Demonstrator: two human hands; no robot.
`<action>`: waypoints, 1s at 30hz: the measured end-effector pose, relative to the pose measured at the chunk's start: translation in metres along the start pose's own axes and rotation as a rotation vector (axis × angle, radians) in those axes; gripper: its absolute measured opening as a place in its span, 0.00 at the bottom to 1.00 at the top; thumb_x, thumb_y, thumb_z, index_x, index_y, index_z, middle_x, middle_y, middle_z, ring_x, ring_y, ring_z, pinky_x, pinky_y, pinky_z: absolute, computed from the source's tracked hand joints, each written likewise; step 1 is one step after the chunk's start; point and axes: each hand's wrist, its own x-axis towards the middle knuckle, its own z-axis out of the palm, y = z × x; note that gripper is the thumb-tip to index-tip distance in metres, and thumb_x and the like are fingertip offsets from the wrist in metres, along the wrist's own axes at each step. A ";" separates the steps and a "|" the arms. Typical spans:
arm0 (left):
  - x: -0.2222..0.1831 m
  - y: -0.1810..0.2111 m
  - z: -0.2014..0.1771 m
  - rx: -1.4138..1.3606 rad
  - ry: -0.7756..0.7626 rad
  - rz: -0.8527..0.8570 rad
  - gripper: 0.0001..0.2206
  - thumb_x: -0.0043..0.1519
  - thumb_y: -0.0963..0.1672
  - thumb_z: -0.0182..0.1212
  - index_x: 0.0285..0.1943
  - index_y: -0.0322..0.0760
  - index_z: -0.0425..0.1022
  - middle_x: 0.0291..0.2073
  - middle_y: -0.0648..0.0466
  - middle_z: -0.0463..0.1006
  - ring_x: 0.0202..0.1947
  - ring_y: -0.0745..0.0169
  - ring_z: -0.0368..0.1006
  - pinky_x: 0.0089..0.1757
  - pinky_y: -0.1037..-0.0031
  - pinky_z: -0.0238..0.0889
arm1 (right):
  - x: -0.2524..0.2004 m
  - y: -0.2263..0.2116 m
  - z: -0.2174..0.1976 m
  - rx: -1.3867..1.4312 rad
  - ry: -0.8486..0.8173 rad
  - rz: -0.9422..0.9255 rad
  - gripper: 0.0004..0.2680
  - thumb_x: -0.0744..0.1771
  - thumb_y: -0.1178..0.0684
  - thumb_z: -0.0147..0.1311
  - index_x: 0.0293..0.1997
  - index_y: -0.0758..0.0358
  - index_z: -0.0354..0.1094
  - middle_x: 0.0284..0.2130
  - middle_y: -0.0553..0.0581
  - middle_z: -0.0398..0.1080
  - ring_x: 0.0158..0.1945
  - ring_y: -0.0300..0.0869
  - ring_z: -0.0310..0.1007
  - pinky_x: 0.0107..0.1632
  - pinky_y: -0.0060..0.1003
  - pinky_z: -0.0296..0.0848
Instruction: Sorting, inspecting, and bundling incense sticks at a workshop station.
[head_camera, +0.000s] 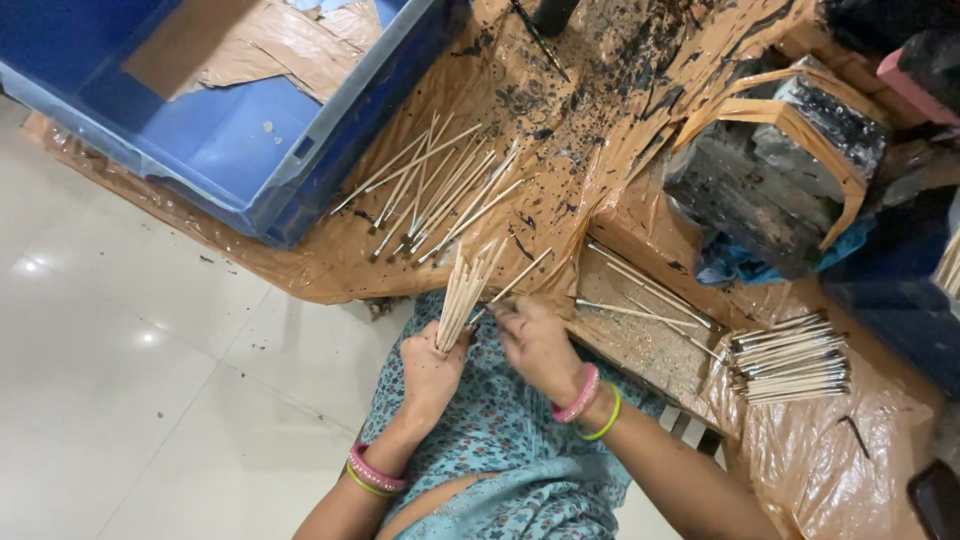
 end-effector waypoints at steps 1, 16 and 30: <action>-0.001 -0.001 0.000 0.013 0.001 0.025 0.11 0.59 0.43 0.68 0.30 0.28 0.76 0.22 0.37 0.76 0.21 0.43 0.75 0.27 0.62 0.66 | 0.005 0.000 -0.005 -0.180 -0.007 -0.313 0.10 0.60 0.60 0.58 0.43 0.68 0.76 0.36 0.63 0.72 0.41 0.56 0.72 0.45 0.46 0.71; 0.002 -0.012 0.003 0.103 0.102 0.348 0.06 0.57 0.40 0.65 0.39 0.29 0.77 0.29 0.40 0.80 0.30 0.40 0.78 0.32 0.62 0.71 | 0.013 -0.001 -0.013 -0.231 0.042 -0.043 0.09 0.65 0.62 0.55 0.49 0.67 0.75 0.36 0.64 0.71 0.39 0.55 0.73 0.44 0.44 0.74; 0.007 -0.001 -0.001 -0.256 -0.036 -0.130 0.07 0.59 0.42 0.66 0.35 0.29 0.79 0.17 0.56 0.72 0.20 0.73 0.62 0.25 0.72 0.61 | 0.003 0.001 -0.005 -0.199 -0.034 -0.199 0.13 0.61 0.62 0.59 0.50 0.67 0.75 0.40 0.63 0.73 0.42 0.54 0.75 0.46 0.44 0.74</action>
